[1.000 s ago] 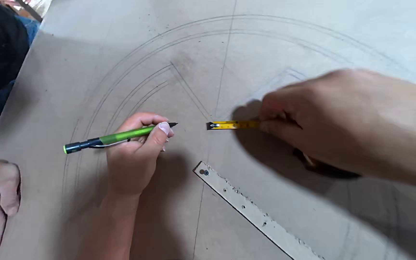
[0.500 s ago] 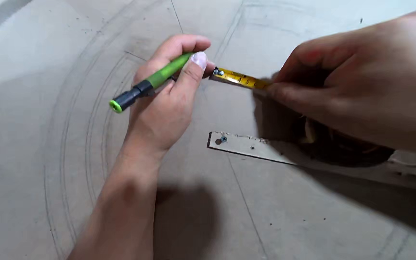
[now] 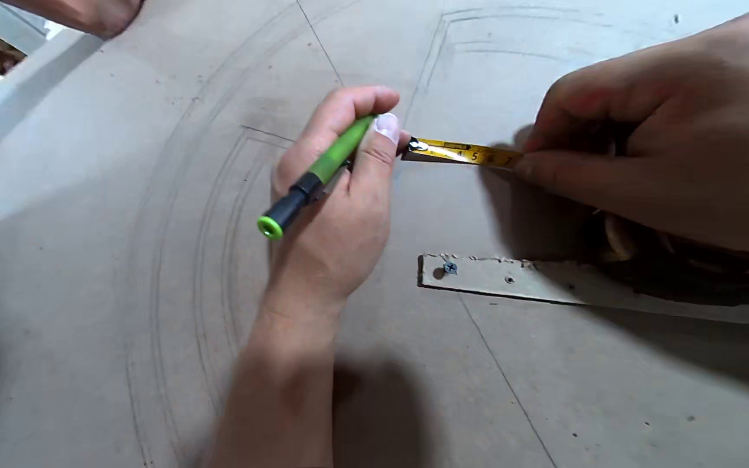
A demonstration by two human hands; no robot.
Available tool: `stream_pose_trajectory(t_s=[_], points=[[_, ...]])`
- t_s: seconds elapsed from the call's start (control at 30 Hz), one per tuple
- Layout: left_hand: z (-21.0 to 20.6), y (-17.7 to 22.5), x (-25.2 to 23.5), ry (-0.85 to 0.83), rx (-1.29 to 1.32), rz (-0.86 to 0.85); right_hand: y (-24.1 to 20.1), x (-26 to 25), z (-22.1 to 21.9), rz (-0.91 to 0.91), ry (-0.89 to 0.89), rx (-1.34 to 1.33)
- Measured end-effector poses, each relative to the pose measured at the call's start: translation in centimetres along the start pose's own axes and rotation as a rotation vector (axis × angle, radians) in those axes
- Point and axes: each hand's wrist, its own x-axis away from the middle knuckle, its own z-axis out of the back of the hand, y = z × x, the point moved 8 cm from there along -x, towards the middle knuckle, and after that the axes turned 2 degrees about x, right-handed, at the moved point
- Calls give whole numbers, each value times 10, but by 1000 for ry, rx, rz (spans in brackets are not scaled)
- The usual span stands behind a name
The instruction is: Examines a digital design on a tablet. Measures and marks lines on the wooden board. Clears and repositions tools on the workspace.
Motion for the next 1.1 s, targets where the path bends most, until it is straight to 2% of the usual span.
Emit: stream_pose_trajectory(t_s=[0.17,0.63,0.8,0.9,1.1], points=[[0,-1,2,-19,-4,18,7,4,-4,-12,74,28],[-1,1,2,2,-33,45,-3,5,2,-64,36,119],[2,3,6,9,171,13,-8,5,3,-82,-2,140],[-12,10,9,-91,78,19,-9,4,5,-111,-27,113],[-24,16,10,-122,-66,59,-10,4,4,-71,-7,103]])
